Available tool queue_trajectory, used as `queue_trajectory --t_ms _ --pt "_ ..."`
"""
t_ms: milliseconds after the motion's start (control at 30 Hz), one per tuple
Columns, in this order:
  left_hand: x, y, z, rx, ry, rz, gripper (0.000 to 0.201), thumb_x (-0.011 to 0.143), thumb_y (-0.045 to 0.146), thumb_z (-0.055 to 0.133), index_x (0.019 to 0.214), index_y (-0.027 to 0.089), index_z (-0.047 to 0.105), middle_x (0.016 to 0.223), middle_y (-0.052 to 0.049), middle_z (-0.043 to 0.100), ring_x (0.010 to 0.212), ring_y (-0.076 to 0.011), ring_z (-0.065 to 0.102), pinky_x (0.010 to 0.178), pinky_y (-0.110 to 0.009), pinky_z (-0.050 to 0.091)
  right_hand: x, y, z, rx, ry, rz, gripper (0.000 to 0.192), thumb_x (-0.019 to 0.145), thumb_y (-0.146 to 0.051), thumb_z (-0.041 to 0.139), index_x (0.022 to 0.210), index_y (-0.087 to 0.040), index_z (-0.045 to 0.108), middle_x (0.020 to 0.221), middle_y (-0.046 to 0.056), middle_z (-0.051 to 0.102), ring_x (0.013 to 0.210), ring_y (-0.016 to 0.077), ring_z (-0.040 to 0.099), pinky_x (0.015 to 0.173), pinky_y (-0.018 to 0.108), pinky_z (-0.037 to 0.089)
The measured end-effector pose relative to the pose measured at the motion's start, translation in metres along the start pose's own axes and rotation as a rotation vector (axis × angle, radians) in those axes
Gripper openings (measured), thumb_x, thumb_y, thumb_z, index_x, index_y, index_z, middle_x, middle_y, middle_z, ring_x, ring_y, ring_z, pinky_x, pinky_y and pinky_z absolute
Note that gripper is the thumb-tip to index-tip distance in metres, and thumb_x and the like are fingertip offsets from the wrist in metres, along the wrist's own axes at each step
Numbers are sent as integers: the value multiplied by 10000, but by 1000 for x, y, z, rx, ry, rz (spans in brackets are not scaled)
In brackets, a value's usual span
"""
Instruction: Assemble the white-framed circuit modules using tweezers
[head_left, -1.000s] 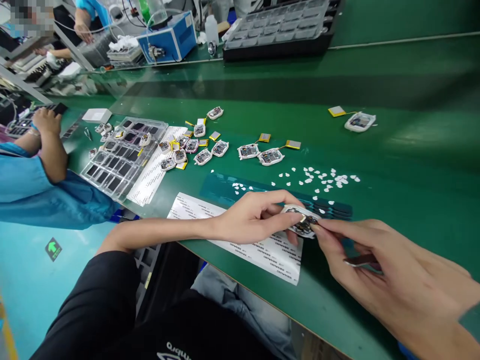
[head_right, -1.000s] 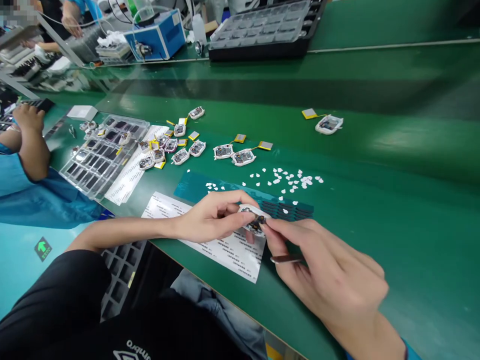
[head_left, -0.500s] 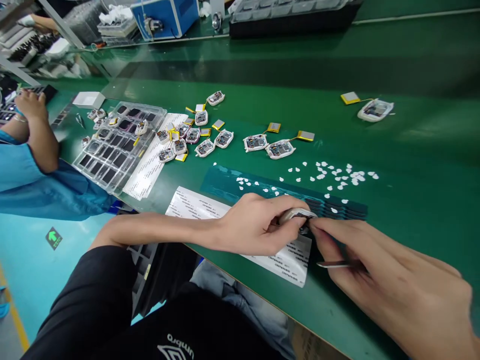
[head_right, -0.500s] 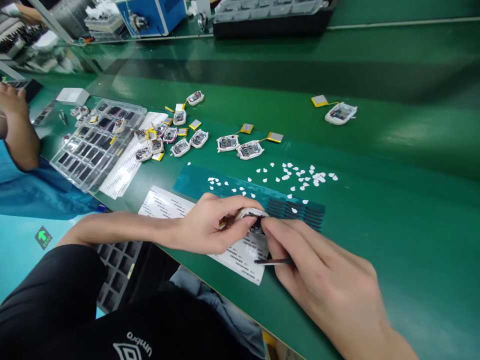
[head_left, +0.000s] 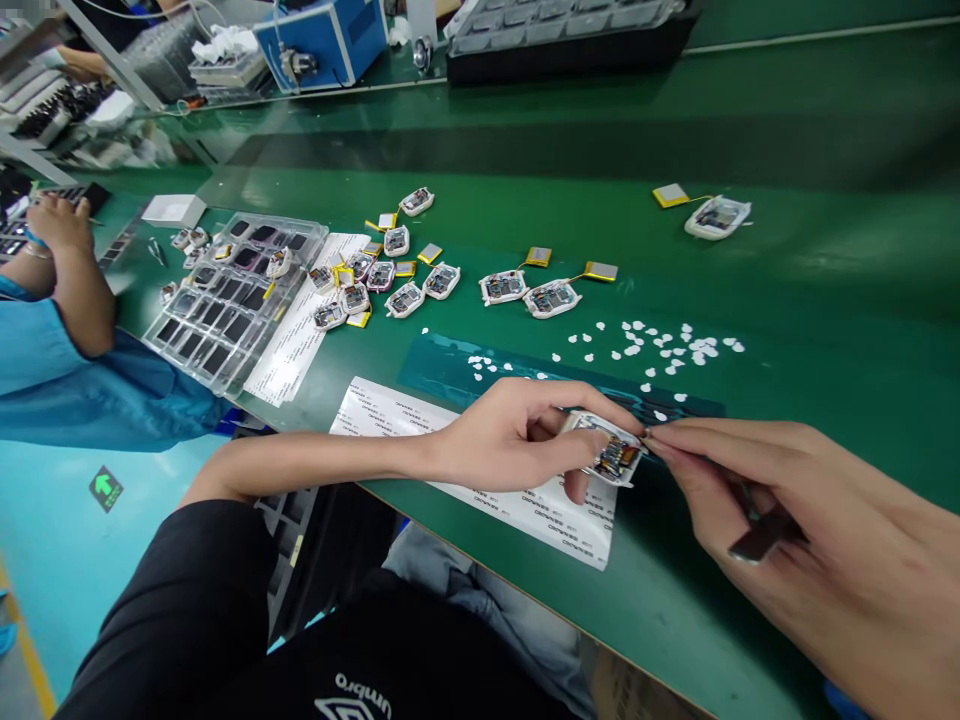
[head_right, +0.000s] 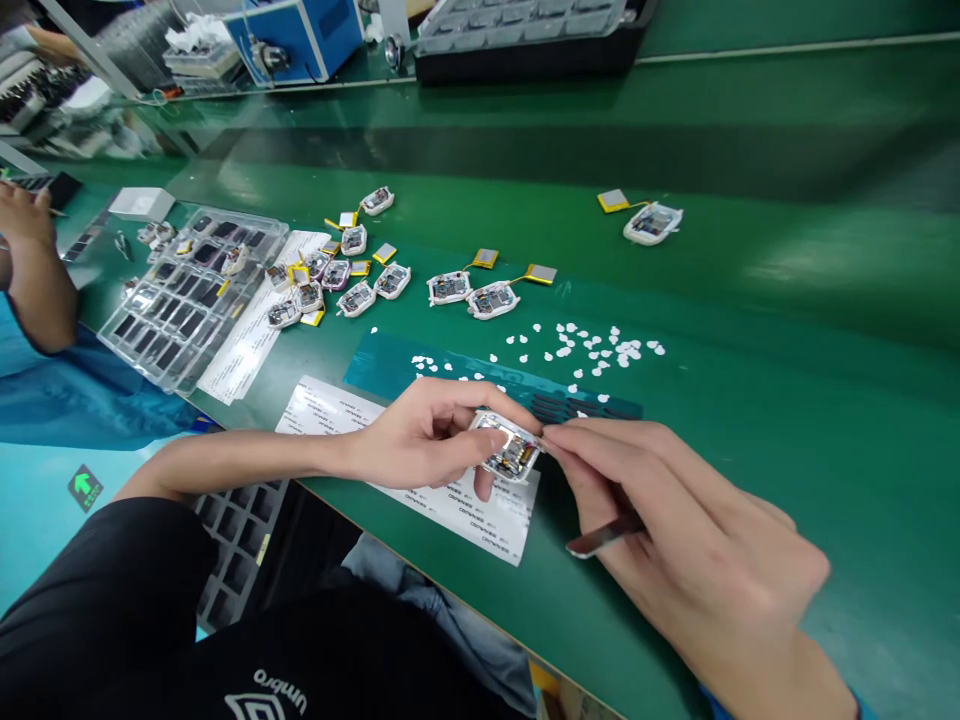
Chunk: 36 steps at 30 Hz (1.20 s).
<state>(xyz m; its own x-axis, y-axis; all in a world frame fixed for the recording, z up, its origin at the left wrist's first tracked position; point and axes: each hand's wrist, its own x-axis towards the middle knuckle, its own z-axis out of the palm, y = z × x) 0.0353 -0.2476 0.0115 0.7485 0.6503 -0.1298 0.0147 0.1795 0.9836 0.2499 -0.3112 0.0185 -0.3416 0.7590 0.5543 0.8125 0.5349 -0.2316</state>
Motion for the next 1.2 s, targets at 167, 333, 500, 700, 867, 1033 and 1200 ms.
queue_trajectory --t_ms 167,333,500,700,867,1033,1200 --pt "0 9 -4 -150 -41 -102 251 1001 270 572 1180 128 675 589 17 665 363 -55 435 378 -193 350 -3 3 -4 -80 -42 -83 324 955 -131 705 1262 -221 650 1048 38 806 845 131 758 660 257 555" --pt "0 9 -3 -125 -46 -106 237 999 242 572 1172 130 689 576 26 654 369 -46 444 379 -174 360 -6 5 -2 -174 22 -74 500 937 -84 698 1400 -248 605 1008 3 818 807 123 766 602 239 527" --pt "0 9 -2 -118 -32 -98 153 999 232 572 1109 160 650 573 37 645 365 -47 447 382 -181 368 -3 13 -3 -305 73 23 592 939 -163 711 1501 -271 558 1092 34 811 726 143 750 511 258 483" --pt "1 12 -1 -164 -7 -117 56 1003 229 560 1051 200 561 530 67 602 340 -50 413 377 -192 343 -6 13 -11 -194 -104 -144 589 1005 -194 636 1569 -238 471 1249 68 774 1011 194 771 691 292 592" --pt "1 8 2 -117 44 -103 75 979 234 600 1034 211 553 511 73 581 391 -63 497 387 -185 305 -15 16 -14 -191 -177 -208 612 1069 -223 491 1656 -278 331 1318 57 747 1040 190 761 629 315 572" --pt "-3 3 8 3 124 -19 133 958 238 607 1036 229 499 524 84 576 419 -71 519 412 -181 351 -21 5 -17 -136 -185 -134 668 1047 -197 516 1673 -264 295 1328 69 743 1060 230 748 693 351 553" --pt "-8 -1 12 155 133 41 175 933 266 593 1057 230 475 527 108 529 456 -88 574 444 -192 381 -22 -5 -12 -131 -203 -146 702 1042 -146 463 1693 -245 217 1349 70 731 1062 234 754 679 345 563"
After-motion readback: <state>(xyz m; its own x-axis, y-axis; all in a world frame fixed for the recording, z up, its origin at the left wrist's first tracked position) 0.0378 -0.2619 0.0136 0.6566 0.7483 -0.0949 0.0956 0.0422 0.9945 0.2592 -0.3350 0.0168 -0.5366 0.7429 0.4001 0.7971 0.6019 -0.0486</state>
